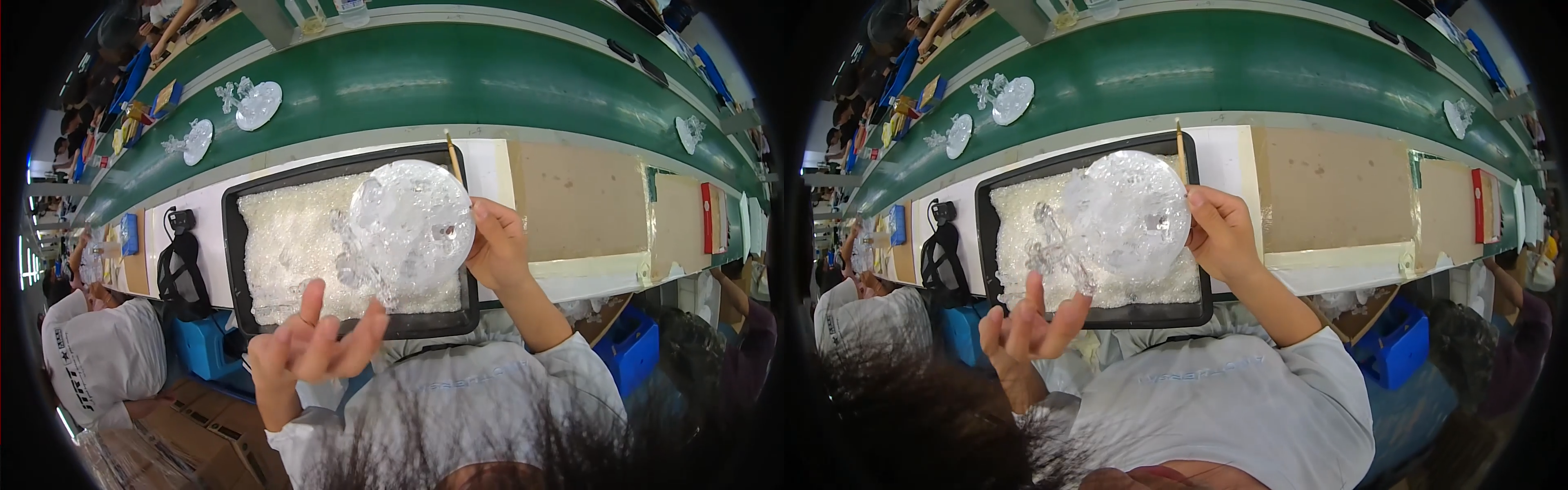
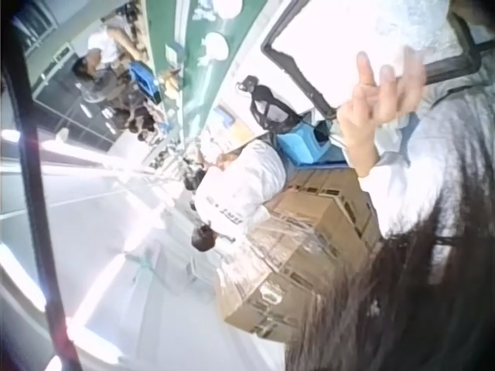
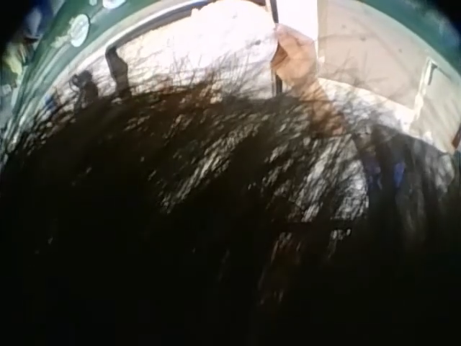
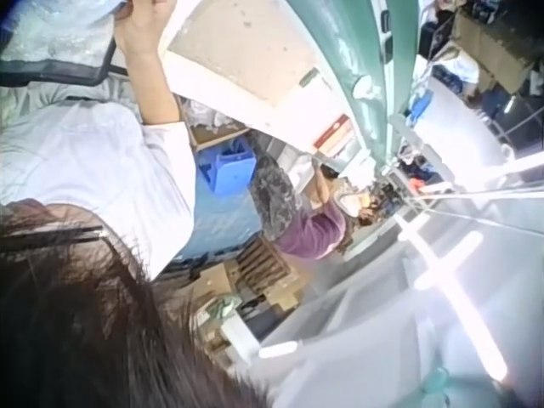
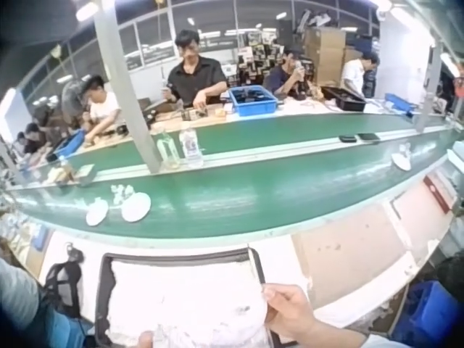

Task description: Applying granules/adhesive to a light fixture base and attaching a transparent decorative cover on an assembly line.

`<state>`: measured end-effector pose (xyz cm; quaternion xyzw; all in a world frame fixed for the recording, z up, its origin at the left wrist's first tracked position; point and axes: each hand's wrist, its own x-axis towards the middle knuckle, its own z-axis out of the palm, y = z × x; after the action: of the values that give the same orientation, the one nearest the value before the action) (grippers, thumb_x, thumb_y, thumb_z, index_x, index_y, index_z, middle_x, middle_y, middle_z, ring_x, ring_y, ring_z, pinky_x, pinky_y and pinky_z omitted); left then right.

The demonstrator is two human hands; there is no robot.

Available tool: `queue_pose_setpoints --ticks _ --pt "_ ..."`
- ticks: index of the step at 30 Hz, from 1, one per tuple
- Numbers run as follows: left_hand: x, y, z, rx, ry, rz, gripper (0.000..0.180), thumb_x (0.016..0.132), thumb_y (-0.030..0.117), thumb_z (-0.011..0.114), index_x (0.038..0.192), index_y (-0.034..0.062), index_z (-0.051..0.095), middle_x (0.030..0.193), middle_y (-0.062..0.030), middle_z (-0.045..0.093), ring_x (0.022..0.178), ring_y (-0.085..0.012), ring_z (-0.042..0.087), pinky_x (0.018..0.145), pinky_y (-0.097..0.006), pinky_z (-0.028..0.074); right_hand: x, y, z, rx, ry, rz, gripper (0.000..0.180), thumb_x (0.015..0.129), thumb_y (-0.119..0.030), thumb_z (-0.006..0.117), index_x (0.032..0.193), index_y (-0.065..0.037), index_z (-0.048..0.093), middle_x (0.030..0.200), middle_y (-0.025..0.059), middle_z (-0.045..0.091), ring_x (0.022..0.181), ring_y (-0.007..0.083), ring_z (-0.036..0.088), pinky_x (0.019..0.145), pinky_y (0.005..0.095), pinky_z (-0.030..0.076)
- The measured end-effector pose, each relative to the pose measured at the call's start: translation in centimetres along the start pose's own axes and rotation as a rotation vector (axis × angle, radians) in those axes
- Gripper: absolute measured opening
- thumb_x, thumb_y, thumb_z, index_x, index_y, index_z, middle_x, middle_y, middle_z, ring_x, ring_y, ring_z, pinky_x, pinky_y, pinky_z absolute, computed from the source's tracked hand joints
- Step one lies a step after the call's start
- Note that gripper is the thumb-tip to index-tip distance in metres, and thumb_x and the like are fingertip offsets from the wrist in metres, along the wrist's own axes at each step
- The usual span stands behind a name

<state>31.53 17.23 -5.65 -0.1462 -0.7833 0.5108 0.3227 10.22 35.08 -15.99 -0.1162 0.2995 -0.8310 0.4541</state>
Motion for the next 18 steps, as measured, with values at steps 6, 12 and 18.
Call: queue_pose_setpoints --ticks 6,12,18 --pt "0.3 3.2 -1.1 -0.571 -0.385 -0.664 0.019 0.095 0.026 0.063 0.089 0.0099 0.067 0.057 0.0022 0.053 0.107 -0.0198 0.066 0.096 -0.042 0.036 0.2 -1.1 -0.6 0.007 0.038 -0.089 0.033 0.102 -0.019 0.045 0.118 0.009 0.056 0.105 0.0151 0.068 0.093 0.0217 0.069 0.081 0.0363 0.059" --pt "2.6 3.3 0.2 -0.700 -0.652 -0.782 0.031 0.091 0.029 0.064 0.067 0.0097 0.058 0.102 -0.0033 0.067 0.128 -0.0254 0.052 0.107 -0.051 0.021 -0.2 -1.5 0.2 0.048 0.081 -0.110 0.033 0.102 -0.018 0.046 0.117 0.009 0.056 0.106 0.0154 0.068 0.093 0.0219 0.070 0.080 0.0360 0.059" --pt "1.8 2.3 0.8 -0.887 -0.680 -0.807 0.008 0.084 0.010 0.063 0.078 0.0038 0.064 0.131 -0.0114 0.058 0.135 -0.0297 0.043 0.110 -0.049 0.021 -0.7 -1.4 0.3 0.055 0.076 -0.133 0.034 0.102 -0.019 0.047 0.118 0.010 0.055 0.107 0.0164 0.068 0.094 0.0227 0.070 0.081 0.0367 0.059"
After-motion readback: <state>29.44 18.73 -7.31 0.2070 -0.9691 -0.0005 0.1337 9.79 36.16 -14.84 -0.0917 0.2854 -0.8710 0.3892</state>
